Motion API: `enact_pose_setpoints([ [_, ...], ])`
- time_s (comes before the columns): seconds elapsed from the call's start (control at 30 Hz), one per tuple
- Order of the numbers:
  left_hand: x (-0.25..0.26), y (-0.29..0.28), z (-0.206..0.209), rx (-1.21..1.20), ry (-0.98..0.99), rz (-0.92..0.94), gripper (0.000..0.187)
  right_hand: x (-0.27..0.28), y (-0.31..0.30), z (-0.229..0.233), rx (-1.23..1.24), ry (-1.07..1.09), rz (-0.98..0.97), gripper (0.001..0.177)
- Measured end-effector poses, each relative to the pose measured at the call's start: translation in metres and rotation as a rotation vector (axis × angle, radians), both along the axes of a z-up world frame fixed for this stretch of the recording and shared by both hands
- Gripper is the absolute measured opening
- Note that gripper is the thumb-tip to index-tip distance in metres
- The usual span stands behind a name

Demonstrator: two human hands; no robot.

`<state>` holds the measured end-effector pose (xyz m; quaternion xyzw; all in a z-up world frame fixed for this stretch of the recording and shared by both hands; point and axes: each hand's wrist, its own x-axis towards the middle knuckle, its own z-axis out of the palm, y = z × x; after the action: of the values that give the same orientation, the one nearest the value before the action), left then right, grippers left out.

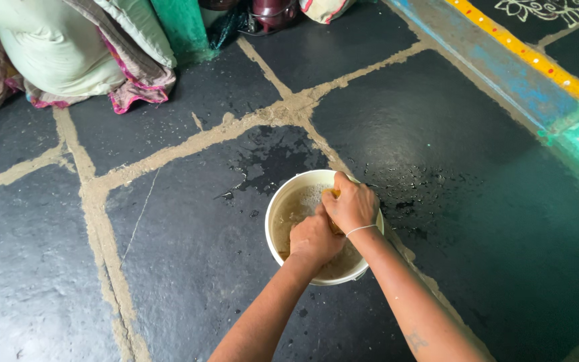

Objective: The person cleans a dark tiled floor using a yellow cloth and a white bucket of water. They repeatedly dip the cloth into the bucket, wring it out, and wipe the floor surface, moving the bucket as needed to reach different areas.

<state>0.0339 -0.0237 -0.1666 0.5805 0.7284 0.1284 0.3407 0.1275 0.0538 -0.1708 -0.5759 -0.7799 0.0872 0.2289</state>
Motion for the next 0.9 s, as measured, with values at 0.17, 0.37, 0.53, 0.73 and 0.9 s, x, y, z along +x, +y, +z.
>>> enact_pose_setpoints([
  [0.17,-0.018,-0.003,-0.005,0.277,-0.683,0.119,0.058,0.03,0.01,0.015,-0.274,0.556,0.113,0.038],
  [0.37,-0.025,0.002,-0.009,-0.226,-1.869,0.065,0.035,0.036,0.007,0.035,-0.655,1.485,0.51,0.096],
  [0.53,-0.035,0.001,0.002,-0.384,-1.984,0.077,0.04,0.018,0.005,0.066,-0.77,1.529,0.713,0.096],
  [0.73,-0.031,0.007,-0.001,-0.107,-1.484,0.018,0.043,0.006,0.023,0.056,-0.661,0.995,0.418,0.046],
  [0.9,-0.027,0.016,-0.01,0.038,-1.248,0.033,0.047,-0.017,0.034,0.029,-0.577,0.876,0.367,0.03],
])
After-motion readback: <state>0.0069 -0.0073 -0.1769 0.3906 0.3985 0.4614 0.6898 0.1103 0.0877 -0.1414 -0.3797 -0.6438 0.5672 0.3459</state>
